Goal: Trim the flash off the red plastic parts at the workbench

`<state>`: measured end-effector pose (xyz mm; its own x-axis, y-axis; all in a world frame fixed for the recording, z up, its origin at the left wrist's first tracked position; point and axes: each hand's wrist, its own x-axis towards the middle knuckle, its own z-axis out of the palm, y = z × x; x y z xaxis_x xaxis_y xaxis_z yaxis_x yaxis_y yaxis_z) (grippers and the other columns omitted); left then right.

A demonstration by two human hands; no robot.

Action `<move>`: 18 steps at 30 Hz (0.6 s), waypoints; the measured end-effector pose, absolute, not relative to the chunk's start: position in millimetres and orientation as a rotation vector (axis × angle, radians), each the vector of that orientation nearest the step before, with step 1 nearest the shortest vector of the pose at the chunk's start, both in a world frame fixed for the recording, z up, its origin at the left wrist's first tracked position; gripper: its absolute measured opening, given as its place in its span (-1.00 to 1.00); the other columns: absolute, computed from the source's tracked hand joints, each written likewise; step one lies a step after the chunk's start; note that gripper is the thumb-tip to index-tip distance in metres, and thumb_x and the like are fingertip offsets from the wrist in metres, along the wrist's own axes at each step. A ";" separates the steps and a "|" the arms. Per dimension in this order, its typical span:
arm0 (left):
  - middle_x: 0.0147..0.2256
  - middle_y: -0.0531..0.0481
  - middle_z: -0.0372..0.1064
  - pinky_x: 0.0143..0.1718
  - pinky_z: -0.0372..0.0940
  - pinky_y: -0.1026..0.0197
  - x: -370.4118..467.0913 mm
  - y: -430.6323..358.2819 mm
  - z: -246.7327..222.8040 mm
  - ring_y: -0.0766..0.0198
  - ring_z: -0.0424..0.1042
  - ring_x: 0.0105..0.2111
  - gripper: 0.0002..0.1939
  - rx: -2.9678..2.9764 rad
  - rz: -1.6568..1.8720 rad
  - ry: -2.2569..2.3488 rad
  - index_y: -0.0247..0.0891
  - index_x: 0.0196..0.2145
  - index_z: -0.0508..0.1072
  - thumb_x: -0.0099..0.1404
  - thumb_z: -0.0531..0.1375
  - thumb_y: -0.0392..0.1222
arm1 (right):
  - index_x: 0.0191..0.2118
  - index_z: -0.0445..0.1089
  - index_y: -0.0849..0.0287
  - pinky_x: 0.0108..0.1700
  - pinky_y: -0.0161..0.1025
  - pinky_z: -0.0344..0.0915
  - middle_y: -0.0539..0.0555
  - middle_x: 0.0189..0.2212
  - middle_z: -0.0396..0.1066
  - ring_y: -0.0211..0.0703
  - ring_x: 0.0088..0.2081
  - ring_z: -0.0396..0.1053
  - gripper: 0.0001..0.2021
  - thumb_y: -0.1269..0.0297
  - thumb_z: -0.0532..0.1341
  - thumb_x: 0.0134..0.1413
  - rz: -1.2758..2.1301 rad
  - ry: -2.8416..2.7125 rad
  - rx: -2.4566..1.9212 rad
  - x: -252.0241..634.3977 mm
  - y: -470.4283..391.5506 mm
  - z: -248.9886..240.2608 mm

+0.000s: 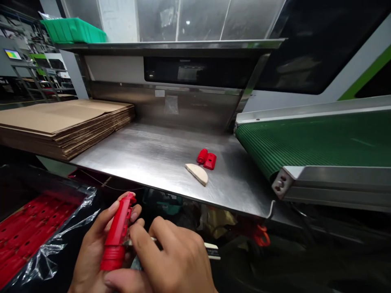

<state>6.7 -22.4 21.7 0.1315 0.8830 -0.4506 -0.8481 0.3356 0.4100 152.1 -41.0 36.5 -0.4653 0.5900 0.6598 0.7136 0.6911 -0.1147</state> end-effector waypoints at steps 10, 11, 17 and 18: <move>-0.38 0.01 0.40 -0.50 0.36 0.41 6.0 -20.2 20.6 0.40 0.38 -0.51 -0.78 0.105 1.289 0.705 -0.12 -0.15 0.50 0.20 0.28 -0.22 | -0.03 0.46 0.29 -0.59 -0.32 0.19 0.04 -0.54 0.33 -0.26 -0.56 0.30 -0.47 -0.12 0.14 0.18 -0.309 -2.193 -0.959 151.1 -41.0 35.7; -0.37 0.00 0.41 -0.47 0.37 0.40 5.5 -19.9 21.3 0.38 0.39 -0.49 -0.78 0.121 1.297 0.712 -0.13 -0.15 0.49 0.20 0.28 -0.22 | -0.01 0.44 0.30 -0.59 -0.31 0.20 0.04 -0.54 0.33 -0.25 -0.56 0.30 -0.46 -0.12 0.15 0.18 -0.336 -2.196 -0.958 151.0 -41.1 35.8; -0.42 0.04 0.35 -0.49 0.34 0.40 3.4 -17.8 26.3 0.38 0.37 -0.51 -0.75 0.219 1.277 0.681 -0.09 -0.15 0.45 0.19 0.30 -0.16 | 0.00 0.44 0.31 -0.60 -0.28 0.20 0.05 -0.54 0.35 -0.24 -0.57 0.30 -0.52 -0.02 0.12 0.24 -0.505 -2.206 -0.948 148.4 -45.4 33.2; -0.44 0.05 0.33 -0.50 0.33 0.40 3.2 -17.4 26.5 0.39 0.36 -0.53 -0.75 0.223 1.257 0.650 -0.10 -0.14 0.44 0.19 0.29 -0.16 | -0.01 0.44 0.29 -0.60 -0.27 0.20 0.03 -0.55 0.33 -0.24 -0.58 0.29 -0.55 -0.01 0.11 0.26 -0.510 -2.203 -0.958 147.9 -46.1 32.2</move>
<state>3.2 -17.4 26.5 0.1585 0.9300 -0.3315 -0.8081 0.3151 0.4977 147.9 -46.1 32.2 -0.5038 0.4891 0.7121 0.7524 0.6534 0.0835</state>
